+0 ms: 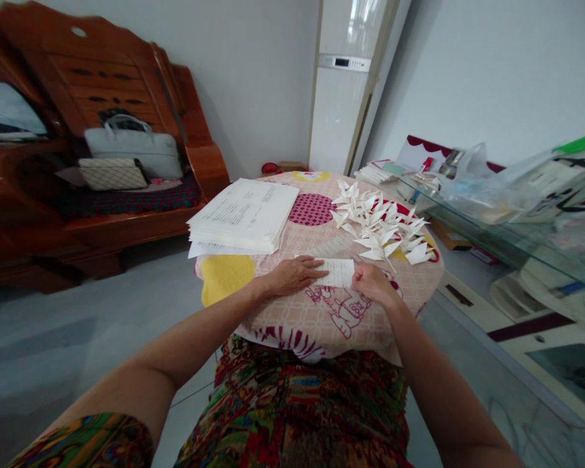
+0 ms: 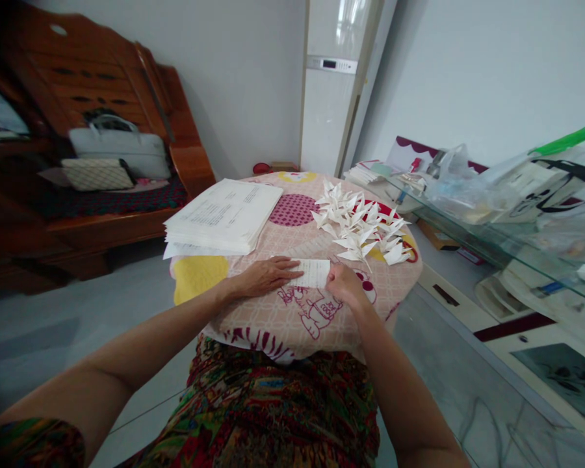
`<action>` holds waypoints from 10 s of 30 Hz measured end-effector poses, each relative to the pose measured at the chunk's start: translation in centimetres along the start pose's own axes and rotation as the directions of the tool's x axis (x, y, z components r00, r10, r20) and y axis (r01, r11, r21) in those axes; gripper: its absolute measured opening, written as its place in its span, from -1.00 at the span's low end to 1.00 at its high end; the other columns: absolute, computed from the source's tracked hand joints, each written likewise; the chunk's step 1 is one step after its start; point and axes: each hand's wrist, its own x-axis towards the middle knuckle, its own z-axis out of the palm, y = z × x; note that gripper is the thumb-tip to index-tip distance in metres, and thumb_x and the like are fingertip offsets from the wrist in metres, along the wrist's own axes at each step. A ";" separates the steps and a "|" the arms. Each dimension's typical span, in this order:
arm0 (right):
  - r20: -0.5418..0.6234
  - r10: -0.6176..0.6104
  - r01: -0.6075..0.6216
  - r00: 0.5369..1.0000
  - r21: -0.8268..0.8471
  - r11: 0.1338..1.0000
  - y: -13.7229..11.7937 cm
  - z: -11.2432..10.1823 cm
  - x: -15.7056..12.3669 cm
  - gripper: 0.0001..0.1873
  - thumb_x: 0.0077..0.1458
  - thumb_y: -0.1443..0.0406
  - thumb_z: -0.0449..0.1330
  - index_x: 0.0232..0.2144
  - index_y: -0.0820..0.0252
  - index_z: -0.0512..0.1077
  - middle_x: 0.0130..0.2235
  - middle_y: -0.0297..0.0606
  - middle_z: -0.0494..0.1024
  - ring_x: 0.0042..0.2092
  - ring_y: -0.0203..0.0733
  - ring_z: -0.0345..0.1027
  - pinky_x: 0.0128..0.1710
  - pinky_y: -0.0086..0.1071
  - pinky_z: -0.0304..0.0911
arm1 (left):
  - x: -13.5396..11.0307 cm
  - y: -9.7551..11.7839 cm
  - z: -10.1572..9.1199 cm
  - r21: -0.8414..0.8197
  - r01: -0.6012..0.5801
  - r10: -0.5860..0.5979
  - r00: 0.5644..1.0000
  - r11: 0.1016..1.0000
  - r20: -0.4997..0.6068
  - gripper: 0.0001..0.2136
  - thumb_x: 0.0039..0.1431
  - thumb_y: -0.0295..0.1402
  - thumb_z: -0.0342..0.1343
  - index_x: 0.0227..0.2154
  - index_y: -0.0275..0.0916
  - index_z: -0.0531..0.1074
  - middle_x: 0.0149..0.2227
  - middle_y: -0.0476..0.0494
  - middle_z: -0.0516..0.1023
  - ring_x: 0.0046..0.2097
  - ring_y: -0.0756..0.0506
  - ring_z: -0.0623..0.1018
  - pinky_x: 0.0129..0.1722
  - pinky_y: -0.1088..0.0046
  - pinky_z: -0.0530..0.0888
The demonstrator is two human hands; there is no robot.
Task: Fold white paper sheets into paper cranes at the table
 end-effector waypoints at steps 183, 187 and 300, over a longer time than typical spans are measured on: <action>-0.220 0.088 -0.103 0.972 -0.056 0.993 -0.9 3.0 9.4 -0.67 0.13 0.20 0.15 -0.56 0.20 0.58 -0.61 -0.13 0.54 -0.41 -0.06 0.52 -0.41 -0.36 0.31 | 1.8 -4.8 -1.8 -0.409 0.713 -0.818 0.542 0.569 -0.192 -0.44 0.10 -0.37 0.24 0.19 -0.32 0.31 -0.33 -0.10 0.60 -0.18 -0.15 0.60 -0.07 0.35 0.47; -0.219 0.081 -0.094 0.972 -0.049 0.994 -0.8 3.0 9.5 -0.68 0.12 0.21 0.15 -0.57 0.19 0.57 -0.64 -0.16 0.51 -0.40 -0.06 0.52 -0.39 -0.36 0.31 | 1.7 -4.9 -1.8 -0.409 0.711 -0.816 0.546 0.572 -0.190 -0.41 0.10 -0.36 0.24 0.20 -0.32 0.30 -0.33 -0.10 0.60 -0.17 -0.15 0.60 -0.05 0.34 0.47; -0.164 -0.076 0.096 0.984 0.117 0.989 -3.6 4.1 8.1 -1.00 -0.07 0.36 0.33 -0.50 0.19 0.56 -0.47 -0.35 0.59 -0.44 -0.30 0.40 -0.39 -0.48 0.18 | 1.2 -2.7 0.1 -0.244 0.542 -0.587 0.789 0.804 -0.179 -0.49 0.08 -0.60 0.05 0.10 -0.20 0.53 0.32 -0.26 0.32 0.30 -0.28 0.38 0.34 0.11 0.29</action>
